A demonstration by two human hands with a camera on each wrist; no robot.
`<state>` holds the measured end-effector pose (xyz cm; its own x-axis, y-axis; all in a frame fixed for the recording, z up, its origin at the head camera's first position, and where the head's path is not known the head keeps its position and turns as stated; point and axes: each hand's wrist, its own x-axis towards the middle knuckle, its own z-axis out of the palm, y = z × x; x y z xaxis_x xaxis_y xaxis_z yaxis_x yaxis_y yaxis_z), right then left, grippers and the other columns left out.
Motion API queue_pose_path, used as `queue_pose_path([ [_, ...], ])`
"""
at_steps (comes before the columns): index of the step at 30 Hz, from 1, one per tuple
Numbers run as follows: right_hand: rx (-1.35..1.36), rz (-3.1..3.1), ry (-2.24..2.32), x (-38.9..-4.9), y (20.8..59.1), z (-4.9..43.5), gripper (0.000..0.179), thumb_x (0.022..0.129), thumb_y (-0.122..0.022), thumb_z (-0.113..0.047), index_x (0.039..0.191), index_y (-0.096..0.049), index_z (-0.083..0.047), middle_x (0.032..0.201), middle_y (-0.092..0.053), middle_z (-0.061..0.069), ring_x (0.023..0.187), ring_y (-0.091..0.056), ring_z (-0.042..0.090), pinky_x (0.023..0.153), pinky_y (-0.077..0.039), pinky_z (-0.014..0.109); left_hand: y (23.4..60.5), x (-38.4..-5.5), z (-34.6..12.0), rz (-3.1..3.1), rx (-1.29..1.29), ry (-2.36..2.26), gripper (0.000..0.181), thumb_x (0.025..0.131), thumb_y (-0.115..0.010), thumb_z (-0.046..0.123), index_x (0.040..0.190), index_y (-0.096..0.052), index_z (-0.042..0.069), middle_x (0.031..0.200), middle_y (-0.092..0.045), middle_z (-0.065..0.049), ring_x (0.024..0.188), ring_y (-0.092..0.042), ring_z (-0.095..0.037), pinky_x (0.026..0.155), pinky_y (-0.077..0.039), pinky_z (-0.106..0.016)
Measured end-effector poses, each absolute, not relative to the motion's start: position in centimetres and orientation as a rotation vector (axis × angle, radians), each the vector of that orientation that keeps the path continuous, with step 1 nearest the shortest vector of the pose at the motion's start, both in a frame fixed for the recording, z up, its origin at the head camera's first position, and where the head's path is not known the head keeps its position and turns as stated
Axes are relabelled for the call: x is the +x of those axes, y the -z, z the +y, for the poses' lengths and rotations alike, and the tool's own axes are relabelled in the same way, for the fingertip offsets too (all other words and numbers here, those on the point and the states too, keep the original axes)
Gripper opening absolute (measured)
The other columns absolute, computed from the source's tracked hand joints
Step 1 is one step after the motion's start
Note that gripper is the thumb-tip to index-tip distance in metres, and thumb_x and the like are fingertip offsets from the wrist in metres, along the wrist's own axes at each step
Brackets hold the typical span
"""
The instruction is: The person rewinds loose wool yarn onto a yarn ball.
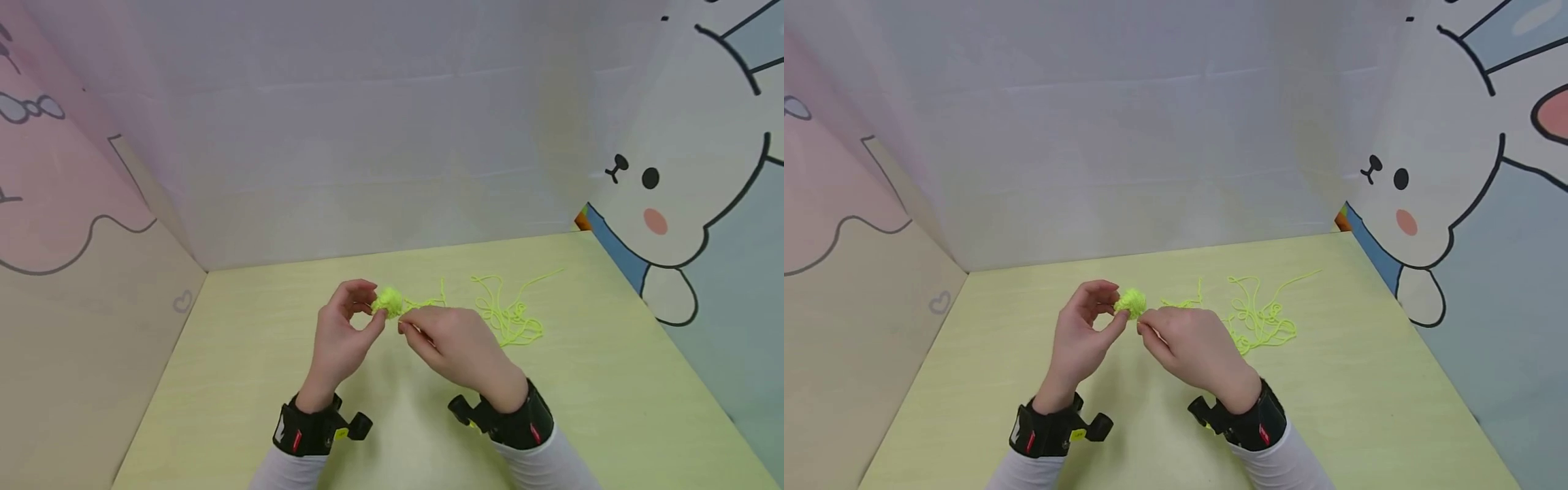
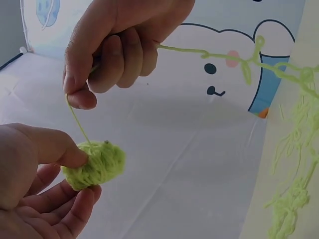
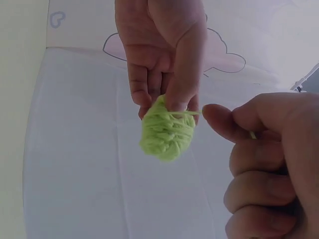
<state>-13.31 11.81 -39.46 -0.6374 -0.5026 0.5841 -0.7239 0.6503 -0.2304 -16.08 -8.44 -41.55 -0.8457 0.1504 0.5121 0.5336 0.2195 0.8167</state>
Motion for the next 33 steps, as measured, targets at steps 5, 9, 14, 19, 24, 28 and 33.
queue_pose_path([
  [5, 0.942, -2.289, -0.629, -13.6, 39.2, 12.6, 0.009, 0.090, -0.069, -0.016, 0.098, -0.072, -0.012, 0.085, -0.070, -0.004, 0.061, -0.053, 0.004, 0.050, -0.051, 0.026, 40.0, -15.1, -8.0, -2.241, -0.751, 1.642, 0.038, 0.080, -0.071, -0.012, 0.114, -0.058, -0.002, 0.096, -0.063, -0.017, 0.084, -0.060, -0.026, 0.074, -0.056, -0.049],
  [9, 0.916, -2.252, -0.639, -13.9, 39.0, 13.1, 0.011, 0.089, -0.072, -0.016, 0.100, -0.072, -0.012, 0.086, -0.072, -0.002, 0.064, -0.057, 0.006, 0.052, -0.053, 0.028, 40.5, -15.3, -8.1, -2.290, -0.825, 1.629, 0.039, 0.080, -0.073, -0.009, 0.114, -0.059, 0.003, 0.095, -0.062, -0.011, 0.086, -0.060, -0.020, 0.075, -0.056, -0.043],
  [14, 0.881, -2.227, -0.658, -14.1, 38.9, 13.5, 0.012, 0.088, -0.074, -0.017, 0.100, -0.074, -0.013, 0.080, -0.069, -0.004, 0.059, -0.053, 0.006, 0.049, -0.050, 0.027, 41.9, -16.0, -8.4, -2.325, -0.962, 1.629, 0.043, 0.082, -0.076, -0.001, 0.118, -0.059, 0.012, 0.096, -0.062, 0.000, 0.088, -0.060, -0.013, 0.075, -0.057, -0.036],
  [19, 0.844, -2.238, -0.662, -14.3, 39.2, 13.7, 0.013, 0.088, -0.074, -0.019, 0.100, -0.075, -0.015, 0.072, -0.061, -0.007, 0.055, -0.046, 0.005, 0.045, -0.043, 0.026, 42.4, -16.2, -8.5, -2.307, -1.107, 1.655, 0.044, 0.084, -0.076, 0.003, 0.122, -0.057, 0.013, 0.098, -0.063, 0.001, 0.090, -0.061, -0.013, 0.076, -0.058, -0.037],
  [24, 0.805, -2.278, -0.689, -14.6, 39.4, 13.8, 0.012, 0.089, -0.073, -0.023, 0.100, -0.075, -0.018, 0.070, -0.057, -0.008, 0.053, -0.043, 0.005, 0.045, -0.041, 0.026, 42.3, -16.0, -8.7, -2.286, -1.195, 1.707, 0.044, 0.085, -0.076, 0.002, 0.123, -0.056, 0.011, 0.101, -0.064, -0.001, 0.092, -0.062, -0.016, 0.078, -0.059, -0.040],
  [28, 0.785, -2.352, -0.725, -15.0, 39.8, 13.7, 0.013, 0.092, -0.071, -0.028, 0.100, -0.076, -0.020, 0.072, -0.060, -0.010, 0.056, -0.045, 0.004, 0.048, -0.043, 0.026, 41.9, -15.8, -8.9, -2.236, -1.226, 1.811, 0.044, 0.085, -0.075, -0.001, 0.123, -0.055, 0.010, 0.103, -0.064, -0.005, 0.093, -0.062, -0.020, 0.080, -0.058, -0.041],
  [33, 0.768, -2.521, -0.746, -15.4, 40.5, 13.4, 0.015, 0.095, -0.068, -0.026, 0.105, -0.076, -0.020, 0.081, -0.068, -0.009, 0.064, -0.052, 0.005, 0.056, -0.048, 0.027, 41.5, -15.7, -9.2, -2.120, -1.163, 1.999, 0.045, 0.084, -0.072, -0.009, 0.123, -0.054, 0.005, 0.104, -0.063, -0.013, 0.097, -0.061, -0.027, 0.084, -0.057, -0.035],
])
